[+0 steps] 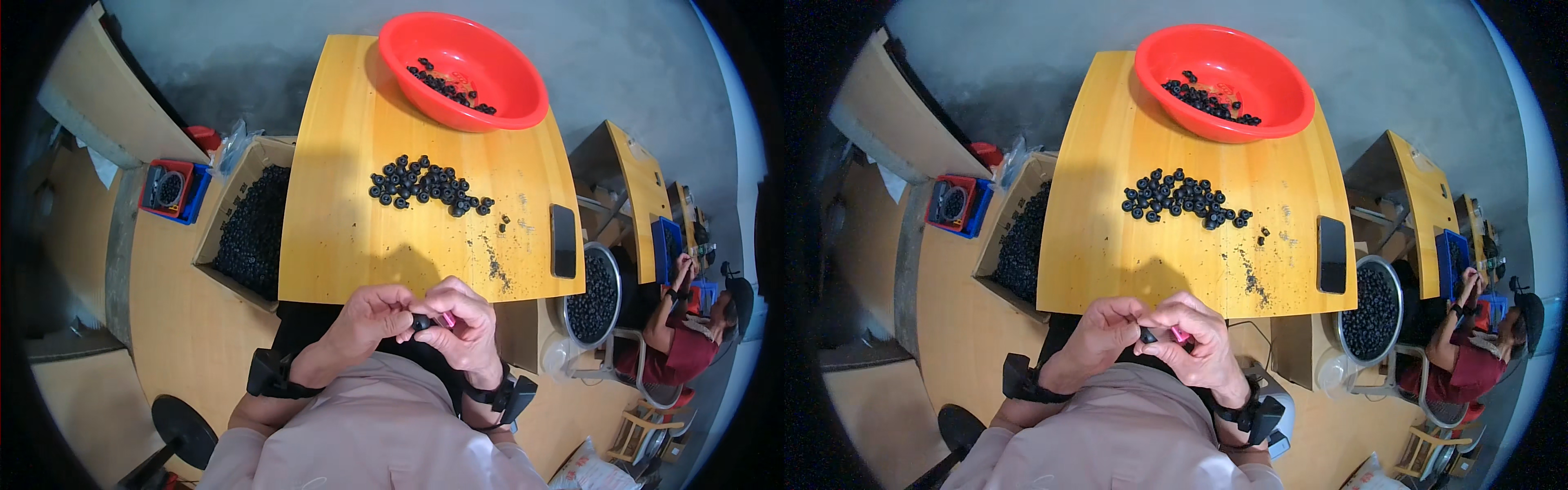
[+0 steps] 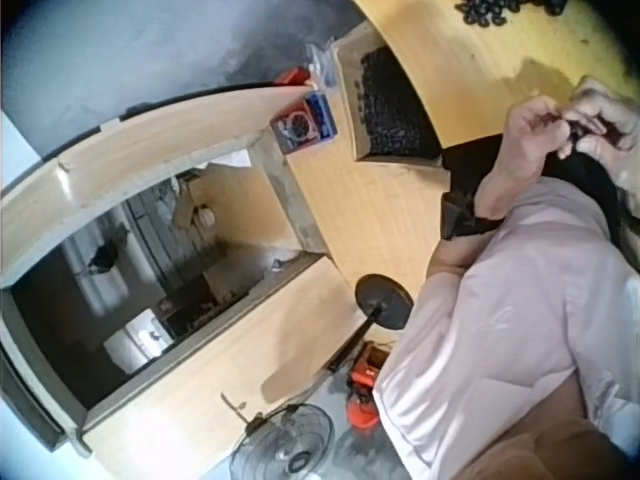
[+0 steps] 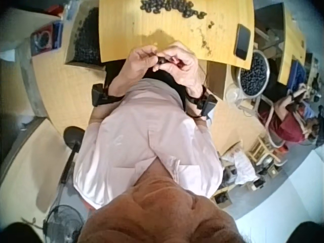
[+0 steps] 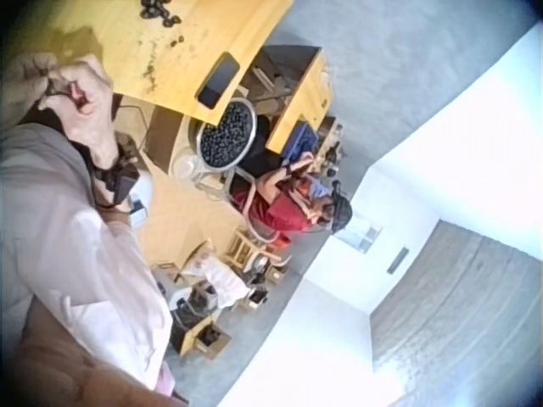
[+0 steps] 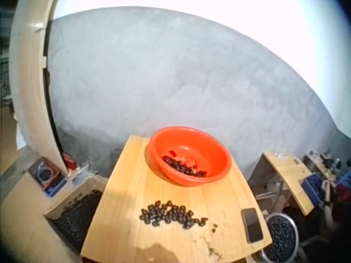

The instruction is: The person is manually inspecting and processing small black plastic/rubber components, possibly seals or grommets.

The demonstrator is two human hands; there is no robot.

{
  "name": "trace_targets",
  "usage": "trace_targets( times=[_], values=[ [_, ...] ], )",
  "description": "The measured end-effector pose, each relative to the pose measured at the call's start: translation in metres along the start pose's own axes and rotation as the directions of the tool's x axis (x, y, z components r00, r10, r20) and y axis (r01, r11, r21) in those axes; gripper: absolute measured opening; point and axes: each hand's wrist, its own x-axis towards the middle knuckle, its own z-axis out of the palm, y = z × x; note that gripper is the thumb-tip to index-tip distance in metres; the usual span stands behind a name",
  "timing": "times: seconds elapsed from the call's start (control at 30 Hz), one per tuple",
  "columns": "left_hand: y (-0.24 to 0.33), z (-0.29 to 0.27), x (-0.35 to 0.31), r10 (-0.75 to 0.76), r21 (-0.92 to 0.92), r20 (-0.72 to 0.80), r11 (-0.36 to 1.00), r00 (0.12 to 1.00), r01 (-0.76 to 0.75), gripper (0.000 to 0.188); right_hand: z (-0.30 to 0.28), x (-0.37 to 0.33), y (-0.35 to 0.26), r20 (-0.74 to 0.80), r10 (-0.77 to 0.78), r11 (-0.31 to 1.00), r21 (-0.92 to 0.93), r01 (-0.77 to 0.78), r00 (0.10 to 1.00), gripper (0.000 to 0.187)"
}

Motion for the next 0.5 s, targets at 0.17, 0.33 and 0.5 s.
trace_targets(
  times=[0.17,0.33,0.5],
  values=[
    [0.0,-0.002,-0.006,-0.04,0.049,0.074,0.998,0.997,0.036,0.015,0.008,-0.008,-0.003,-0.046,-0.002,0.999,-0.049,0.0,0.999,0.025],
    [0.003,-0.001,-0.008,-0.082,0.111,0.124,0.991,0.989,0.068,0.018,0.01,-0.013,-0.007,-0.066,0.016,1.0,-0.004,-0.016,0.998,0.023],
    [-0.011,0.001,-0.011,0.015,-0.089,0.121,0.996,0.993,-0.004,0.018,0.013,-0.011,-0.013,-0.087,0.075,0.991,0.118,-0.065,0.993,0.02]
  ],
)
